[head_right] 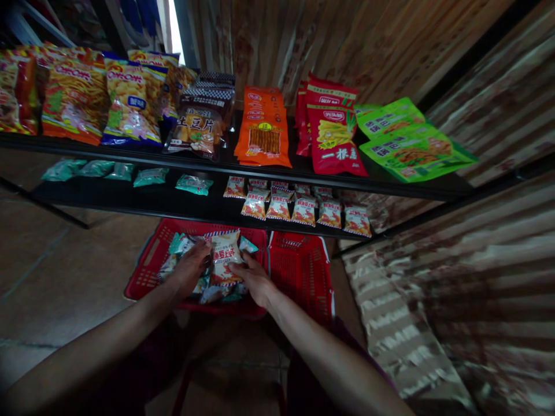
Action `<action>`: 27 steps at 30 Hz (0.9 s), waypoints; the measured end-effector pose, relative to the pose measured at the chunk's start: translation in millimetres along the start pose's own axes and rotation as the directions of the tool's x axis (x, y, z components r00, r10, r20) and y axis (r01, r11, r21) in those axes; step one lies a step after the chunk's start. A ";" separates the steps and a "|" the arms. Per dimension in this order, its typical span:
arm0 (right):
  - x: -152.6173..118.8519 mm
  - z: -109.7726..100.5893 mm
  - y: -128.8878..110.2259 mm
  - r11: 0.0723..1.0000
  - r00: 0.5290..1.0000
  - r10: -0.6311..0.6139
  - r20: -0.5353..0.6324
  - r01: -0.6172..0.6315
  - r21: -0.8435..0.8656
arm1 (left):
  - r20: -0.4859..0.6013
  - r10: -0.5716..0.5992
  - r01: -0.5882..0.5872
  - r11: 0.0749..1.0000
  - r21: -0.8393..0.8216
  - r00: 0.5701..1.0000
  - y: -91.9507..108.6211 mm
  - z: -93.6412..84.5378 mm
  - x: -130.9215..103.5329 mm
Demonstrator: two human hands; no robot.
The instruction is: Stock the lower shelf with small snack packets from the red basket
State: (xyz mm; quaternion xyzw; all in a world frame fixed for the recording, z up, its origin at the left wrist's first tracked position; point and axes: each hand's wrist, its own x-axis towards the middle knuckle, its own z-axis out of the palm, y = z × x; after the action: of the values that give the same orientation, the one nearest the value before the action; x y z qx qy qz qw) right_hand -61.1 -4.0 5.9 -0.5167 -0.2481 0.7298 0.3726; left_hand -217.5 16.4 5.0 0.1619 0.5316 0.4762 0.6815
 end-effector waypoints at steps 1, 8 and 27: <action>0.0 -0.5 0.2 1.000 1.000 0.002 0.004 -0.002 -0.009 | -0.006 0.000 0.000 1.000 -0.013 1.000 1.7 0.0 1.5; 2.0 -4.9 5.2 0.997 0.995 -0.028 0.096 0.034 -0.064 | -0.057 -0.057 0.055 0.998 -0.033 0.997 10.1 -3.4 12.0; -16.5 -11.1 -5.9 0.999 0.992 -0.020 0.121 0.025 -0.034 | 0.007 0.051 -0.051 0.998 -0.038 0.999 27.3 16.8 5.3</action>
State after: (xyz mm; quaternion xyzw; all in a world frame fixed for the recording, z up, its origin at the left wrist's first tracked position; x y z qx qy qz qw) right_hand -45.9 -13.9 15.9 -0.4753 -0.2888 0.7510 0.3559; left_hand -215.8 39.0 28.2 0.1644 0.5156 0.5025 0.6742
